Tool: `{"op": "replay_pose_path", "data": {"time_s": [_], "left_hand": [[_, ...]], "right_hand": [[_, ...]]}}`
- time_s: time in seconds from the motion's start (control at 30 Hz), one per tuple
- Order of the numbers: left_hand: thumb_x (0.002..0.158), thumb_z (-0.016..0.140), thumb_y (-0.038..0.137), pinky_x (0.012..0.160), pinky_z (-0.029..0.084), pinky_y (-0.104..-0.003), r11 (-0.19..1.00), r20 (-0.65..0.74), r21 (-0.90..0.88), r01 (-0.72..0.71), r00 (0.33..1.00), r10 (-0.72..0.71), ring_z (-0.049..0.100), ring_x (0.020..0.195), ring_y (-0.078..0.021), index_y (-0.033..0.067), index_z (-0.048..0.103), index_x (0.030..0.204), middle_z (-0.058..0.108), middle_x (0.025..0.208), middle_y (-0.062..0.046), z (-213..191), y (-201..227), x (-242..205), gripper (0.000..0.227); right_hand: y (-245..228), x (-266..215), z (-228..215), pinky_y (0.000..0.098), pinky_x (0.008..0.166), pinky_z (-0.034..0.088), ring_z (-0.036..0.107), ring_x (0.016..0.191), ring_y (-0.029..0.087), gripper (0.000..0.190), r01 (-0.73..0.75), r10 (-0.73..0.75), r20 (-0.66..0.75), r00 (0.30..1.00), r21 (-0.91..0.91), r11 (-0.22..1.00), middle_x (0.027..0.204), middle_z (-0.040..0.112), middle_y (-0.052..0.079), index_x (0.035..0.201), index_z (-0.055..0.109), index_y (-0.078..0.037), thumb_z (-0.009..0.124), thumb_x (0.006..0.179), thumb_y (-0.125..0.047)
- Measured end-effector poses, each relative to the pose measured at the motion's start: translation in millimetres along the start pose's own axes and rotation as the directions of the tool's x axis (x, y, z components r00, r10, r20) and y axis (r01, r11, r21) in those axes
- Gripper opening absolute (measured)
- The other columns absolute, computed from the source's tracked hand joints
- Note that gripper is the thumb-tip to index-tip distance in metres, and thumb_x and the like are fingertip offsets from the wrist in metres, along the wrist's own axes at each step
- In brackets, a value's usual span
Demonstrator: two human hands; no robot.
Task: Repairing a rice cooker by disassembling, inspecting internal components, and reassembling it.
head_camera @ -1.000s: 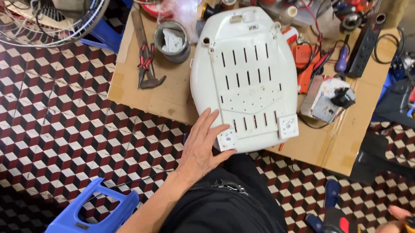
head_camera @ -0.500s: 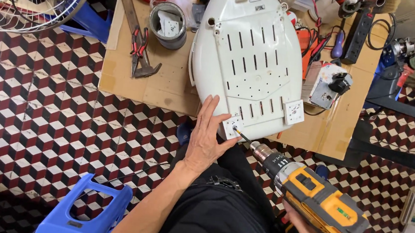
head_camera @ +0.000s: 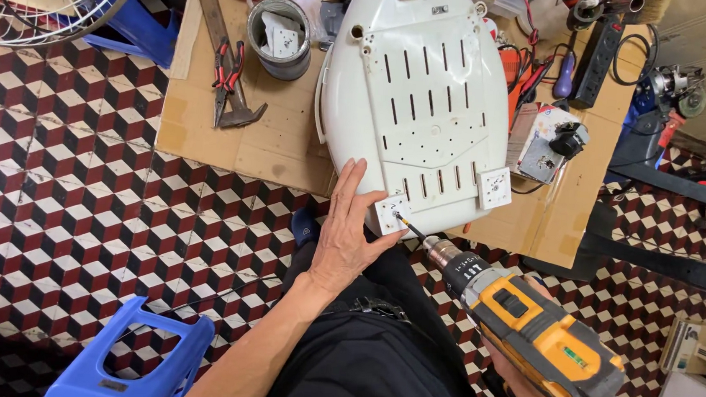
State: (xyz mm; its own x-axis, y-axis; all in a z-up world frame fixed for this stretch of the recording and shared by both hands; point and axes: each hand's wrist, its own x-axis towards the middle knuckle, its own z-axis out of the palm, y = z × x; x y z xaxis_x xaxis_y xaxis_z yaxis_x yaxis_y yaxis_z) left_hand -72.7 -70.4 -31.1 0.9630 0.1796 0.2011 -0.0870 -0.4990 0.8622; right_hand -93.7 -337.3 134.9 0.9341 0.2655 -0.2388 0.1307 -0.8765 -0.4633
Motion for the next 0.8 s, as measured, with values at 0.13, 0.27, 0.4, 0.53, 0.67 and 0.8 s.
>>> {"op": "replay_pose_path", "data": {"time_s": [0.13,0.27,0.4,0.53,0.67,0.8], "left_hand": [[0.082,0.088,0.027,0.125,0.032,-0.043,1.000,-0.005,-0.014,0.005,1.000,-0.005,0.022,0.157,-0.0354,-0.0007,0.061,0.125,0.027,0.163,-0.020,2,-1,-2,0.058],[0.081,0.088,0.026,0.124,0.030,-0.043,1.000,-0.005,-0.002,0.023,1.000,-0.023,0.021,0.156,-0.0354,0.0004,0.062,0.124,0.027,0.163,-0.020,1,0,-1,0.057],[0.080,0.089,0.025,0.125,0.031,-0.043,1.000,-0.023,-0.019,0.019,1.000,-0.019,0.023,0.156,-0.0349,0.0013,0.061,0.124,0.029,0.162,-0.020,3,0,-2,0.058],[0.078,0.090,0.024,0.121,0.034,-0.042,1.000,-0.047,-0.012,-0.008,0.999,0.008,0.030,0.153,-0.0343,0.0018,0.062,0.123,0.040,0.156,-0.018,4,-2,-3,0.058],[0.074,0.092,0.023,0.116,0.041,-0.040,0.998,-0.077,0.028,-0.056,0.995,0.058,0.042,0.146,-0.0327,0.0025,0.064,0.120,0.055,0.142,-0.014,0,-1,0,0.058],[0.073,0.094,0.023,0.114,0.043,-0.039,0.997,-0.100,0.033,-0.066,0.993,0.069,0.047,0.142,-0.0310,0.0034,0.066,0.117,0.061,0.133,-0.011,3,-3,-1,0.055]], "right_hand": [[-11,4,-8,0.0320,0.082,0.061,0.076,0.091,0.014,0.042,-0.099,0.097,0.035,0.995,0.072,0.992,0.104,0.078,0.004,0.107,0.077,-0.010,0.086,0.066,-0.012],[-22,13,-13,0.0331,0.081,0.061,0.077,0.090,0.016,0.045,-0.244,0.226,0.114,0.967,0.188,0.951,0.105,0.078,0.006,0.109,0.076,-0.008,0.085,0.066,-0.009],[-34,16,-21,0.0342,0.079,0.062,0.078,0.088,0.018,0.047,-0.406,0.362,0.194,0.912,0.294,0.865,0.105,0.078,0.008,0.112,0.076,-0.006,0.084,0.066,-0.006],[-62,44,-46,0.0321,0.082,0.063,0.077,0.088,0.016,0.064,-0.485,0.449,0.304,0.840,0.051,0.873,0.105,0.079,0.006,0.134,0.063,-0.017,0.085,0.074,-0.015],[-62,57,-52,0.0309,0.081,0.061,0.074,0.090,0.014,0.067,-0.275,0.277,0.368,0.888,-0.058,0.960,0.112,0.078,0.002,0.143,0.061,-0.017,0.083,0.081,-0.025],[-71,58,-50,0.0306,0.082,0.060,0.072,0.095,0.015,0.045,-0.155,0.175,0.368,0.913,-0.083,0.984,0.110,0.076,-0.001,0.125,0.073,-0.014,0.081,0.083,-0.029]]}}
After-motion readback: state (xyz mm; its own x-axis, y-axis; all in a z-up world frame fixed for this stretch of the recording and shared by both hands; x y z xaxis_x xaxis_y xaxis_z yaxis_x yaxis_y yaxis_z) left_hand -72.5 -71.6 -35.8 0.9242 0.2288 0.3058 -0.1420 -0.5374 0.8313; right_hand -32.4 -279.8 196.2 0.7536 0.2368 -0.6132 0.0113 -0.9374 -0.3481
